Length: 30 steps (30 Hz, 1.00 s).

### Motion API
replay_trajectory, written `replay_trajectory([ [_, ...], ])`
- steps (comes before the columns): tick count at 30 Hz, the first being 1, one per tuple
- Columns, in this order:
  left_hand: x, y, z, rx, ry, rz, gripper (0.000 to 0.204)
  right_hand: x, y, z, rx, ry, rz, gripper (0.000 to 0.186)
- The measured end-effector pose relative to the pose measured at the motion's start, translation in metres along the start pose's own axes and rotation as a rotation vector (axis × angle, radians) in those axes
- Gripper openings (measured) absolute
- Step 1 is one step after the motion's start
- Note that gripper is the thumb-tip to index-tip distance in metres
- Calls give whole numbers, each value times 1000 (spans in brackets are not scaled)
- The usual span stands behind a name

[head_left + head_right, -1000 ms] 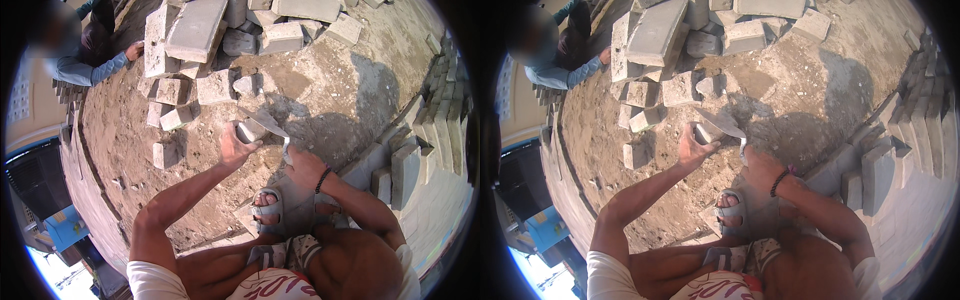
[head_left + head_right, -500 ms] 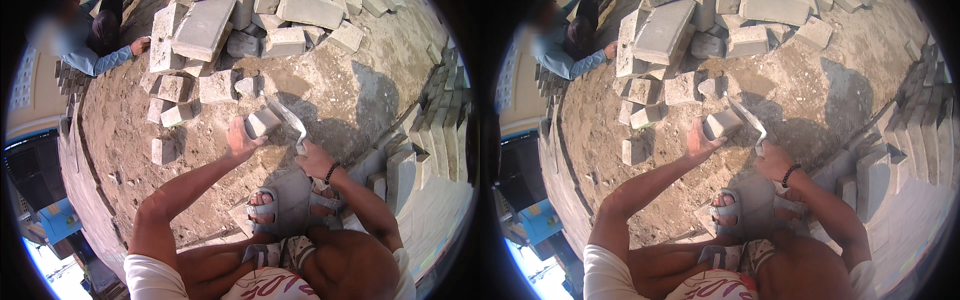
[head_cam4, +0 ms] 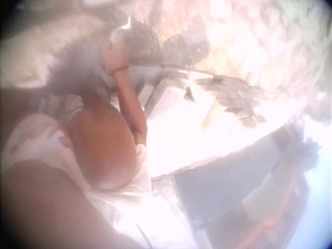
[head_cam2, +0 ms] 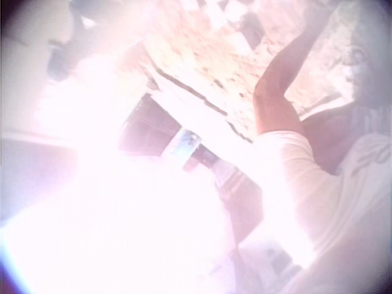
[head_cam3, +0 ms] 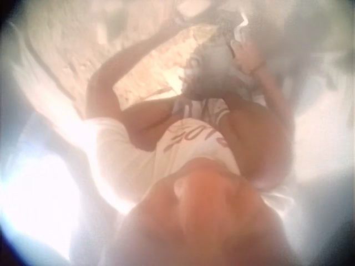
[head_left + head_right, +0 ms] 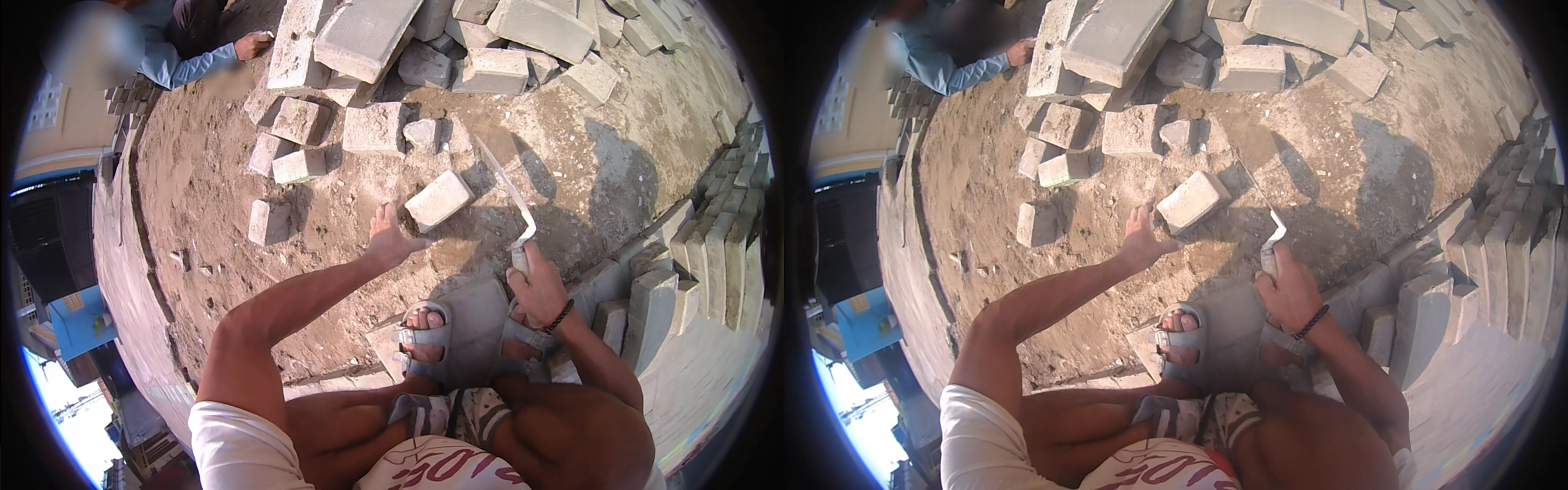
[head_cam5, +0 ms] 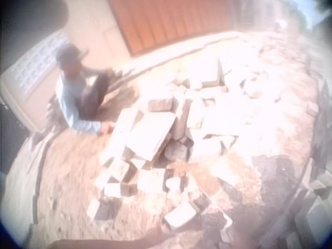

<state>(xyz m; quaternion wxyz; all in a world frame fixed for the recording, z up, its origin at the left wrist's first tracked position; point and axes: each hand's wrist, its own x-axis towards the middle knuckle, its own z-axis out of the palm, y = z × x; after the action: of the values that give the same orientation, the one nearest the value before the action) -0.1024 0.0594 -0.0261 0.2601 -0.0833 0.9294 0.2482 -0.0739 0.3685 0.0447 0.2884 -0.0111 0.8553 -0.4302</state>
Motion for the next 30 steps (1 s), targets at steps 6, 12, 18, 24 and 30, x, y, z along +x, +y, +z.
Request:
replay_trajectory([
  [6,25,16,25,-203,1,193,94,-7,-14,26,-263,-78,-241,46],
  [12,35,-2,46,-370,30,94,91,28,0,18,-508,-127,-137,50],
  [18,13,34,1,-70,23,40,105,44,25,-38,-393,233,35,50],
  [24,13,65,-12,183,228,494,103,31,17,-26,178,95,191,58],
  [30,53,95,-28,193,-196,287,102,29,28,-10,205,46,114,61],
])
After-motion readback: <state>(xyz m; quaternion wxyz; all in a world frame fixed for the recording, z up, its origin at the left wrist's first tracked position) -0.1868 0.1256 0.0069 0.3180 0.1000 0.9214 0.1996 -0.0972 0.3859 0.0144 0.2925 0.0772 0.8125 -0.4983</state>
